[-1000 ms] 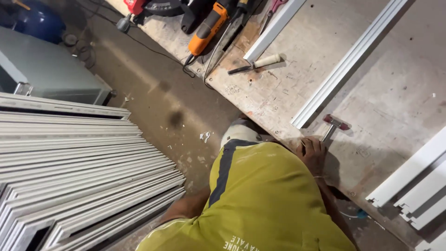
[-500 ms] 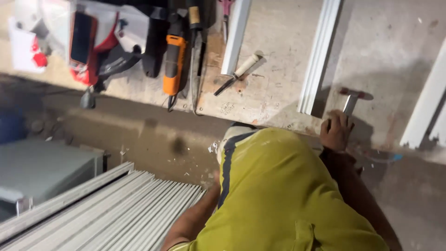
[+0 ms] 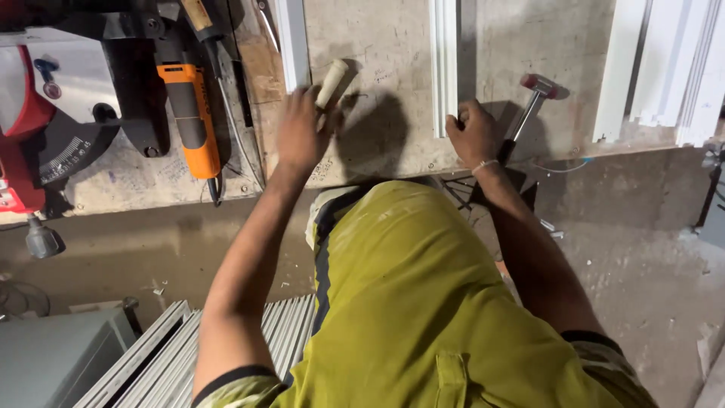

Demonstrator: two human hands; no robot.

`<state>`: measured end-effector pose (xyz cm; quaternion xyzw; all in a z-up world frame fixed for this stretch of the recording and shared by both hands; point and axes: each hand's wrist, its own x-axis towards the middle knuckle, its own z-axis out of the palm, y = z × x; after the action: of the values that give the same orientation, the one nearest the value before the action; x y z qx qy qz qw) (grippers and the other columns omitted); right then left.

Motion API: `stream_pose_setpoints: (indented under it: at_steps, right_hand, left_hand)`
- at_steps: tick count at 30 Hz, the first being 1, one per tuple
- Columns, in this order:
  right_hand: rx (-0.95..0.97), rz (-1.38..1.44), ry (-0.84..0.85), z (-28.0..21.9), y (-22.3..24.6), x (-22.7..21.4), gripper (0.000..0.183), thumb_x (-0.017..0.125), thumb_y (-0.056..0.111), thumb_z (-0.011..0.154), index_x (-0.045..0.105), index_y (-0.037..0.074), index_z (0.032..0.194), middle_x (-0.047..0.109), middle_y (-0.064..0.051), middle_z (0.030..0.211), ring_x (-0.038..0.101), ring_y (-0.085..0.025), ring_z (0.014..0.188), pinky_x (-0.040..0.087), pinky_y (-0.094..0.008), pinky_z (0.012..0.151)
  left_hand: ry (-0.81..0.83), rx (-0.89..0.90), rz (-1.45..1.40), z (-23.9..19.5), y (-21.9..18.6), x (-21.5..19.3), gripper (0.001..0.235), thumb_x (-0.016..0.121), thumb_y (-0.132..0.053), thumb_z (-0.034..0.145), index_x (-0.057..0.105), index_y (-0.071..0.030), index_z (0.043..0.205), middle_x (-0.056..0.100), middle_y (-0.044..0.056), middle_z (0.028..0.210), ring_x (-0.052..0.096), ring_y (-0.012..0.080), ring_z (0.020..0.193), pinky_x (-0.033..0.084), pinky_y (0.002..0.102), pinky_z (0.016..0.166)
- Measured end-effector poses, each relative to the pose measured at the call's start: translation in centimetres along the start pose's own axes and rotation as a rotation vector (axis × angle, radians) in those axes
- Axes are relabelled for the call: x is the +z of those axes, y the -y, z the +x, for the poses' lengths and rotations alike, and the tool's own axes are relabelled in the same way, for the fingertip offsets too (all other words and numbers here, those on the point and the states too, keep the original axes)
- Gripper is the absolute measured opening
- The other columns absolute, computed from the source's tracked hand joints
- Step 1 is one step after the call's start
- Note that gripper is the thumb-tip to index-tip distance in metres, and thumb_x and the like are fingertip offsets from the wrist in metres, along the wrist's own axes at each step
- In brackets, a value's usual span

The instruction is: The person is using a hammer and a chisel-like tool to fit or adjust plastic end caps or components into aluminum metal profiles.

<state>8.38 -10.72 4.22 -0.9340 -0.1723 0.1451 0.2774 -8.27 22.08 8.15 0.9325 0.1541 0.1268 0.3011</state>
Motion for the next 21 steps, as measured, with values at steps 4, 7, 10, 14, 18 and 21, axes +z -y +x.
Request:
stream_pose_setpoints:
  at_steps: [4,7,10,14,18,21]
  right_hand:
    - [-0.076,-0.117,-0.054,3.5,0.4,0.3,0.026,0.081,0.019,0.091,0.067,0.005,0.106,0.073,-0.010,0.086,0.071,-0.023,0.075,0.057,-0.039,0.067]
    - [-0.078,-0.036,-0.046,5.5,1.3,-0.3,0.026,0.082,0.020,0.089,0.065,0.004,0.099,0.074,-0.011,0.086,0.072,-0.023,0.075,0.057,-0.037,0.066]
    - [-0.143,-0.005,0.005,4.8,-0.2,-1.6,0.031,0.085,0.025,0.090,0.064,0.003,0.098,0.074,-0.011,0.086,0.072,-0.025,0.076,0.057,-0.038,0.068]
    - [-0.221,0.174,-0.181,-0.8,-5.0,-5.1,0.029,0.078,0.025,0.102,0.065,0.003,0.117,0.072,-0.013,0.108,0.071,-0.028,0.096,0.059,-0.041,0.084]
    - [-0.206,0.010,-0.334,-7.2,-10.3,-7.7,0.033,0.074,0.013,0.094,0.064,0.000,0.122,0.063,-0.018,0.120,0.057,-0.039,0.117,0.049,-0.051,0.102]
    - [-0.180,0.053,-0.207,-8.7,-11.1,-9.0,0.034,0.079,0.019,0.095,0.064,0.001,0.121,0.061,-0.017,0.119,0.056,-0.039,0.115,0.044,-0.053,0.100]
  left_hand:
    - [0.068,0.048,0.230,3.8,-0.3,6.3,0.056,0.074,-0.026,0.092,0.054,0.004,0.135,0.057,0.019,0.117,0.054,0.0347,0.108,0.047,0.046,0.093]
    - [0.192,0.002,0.447,4.9,2.1,10.5,0.054,0.071,-0.013,0.087,0.055,0.006,0.135,0.056,0.020,0.117,0.052,0.0331,0.108,0.048,0.043,0.093]
    - [0.216,-0.072,0.485,5.4,4.2,12.5,0.042,0.071,-0.009,0.091,0.058,0.000,0.130,0.056,0.018,0.118,0.053,0.0323,0.109,0.050,0.043,0.091]
    - [0.181,-0.125,0.184,6.6,-3.5,6.7,0.046,0.083,-0.028,0.084,0.060,-0.002,0.115,0.057,0.017,0.110,0.055,0.0327,0.100,0.053,0.045,0.086]
    - [0.168,-0.202,-0.530,7.3,-12.2,3.8,0.042,0.077,-0.034,0.103,0.056,-0.001,0.118,0.064,0.014,0.113,0.065,0.0254,0.101,0.060,0.039,0.091]
    - [0.103,-0.143,-0.925,7.3,-15.4,6.8,0.038,0.072,-0.028,0.106,0.054,-0.002,0.128,0.072,0.011,0.115,0.070,0.0206,0.106,0.063,0.035,0.093]
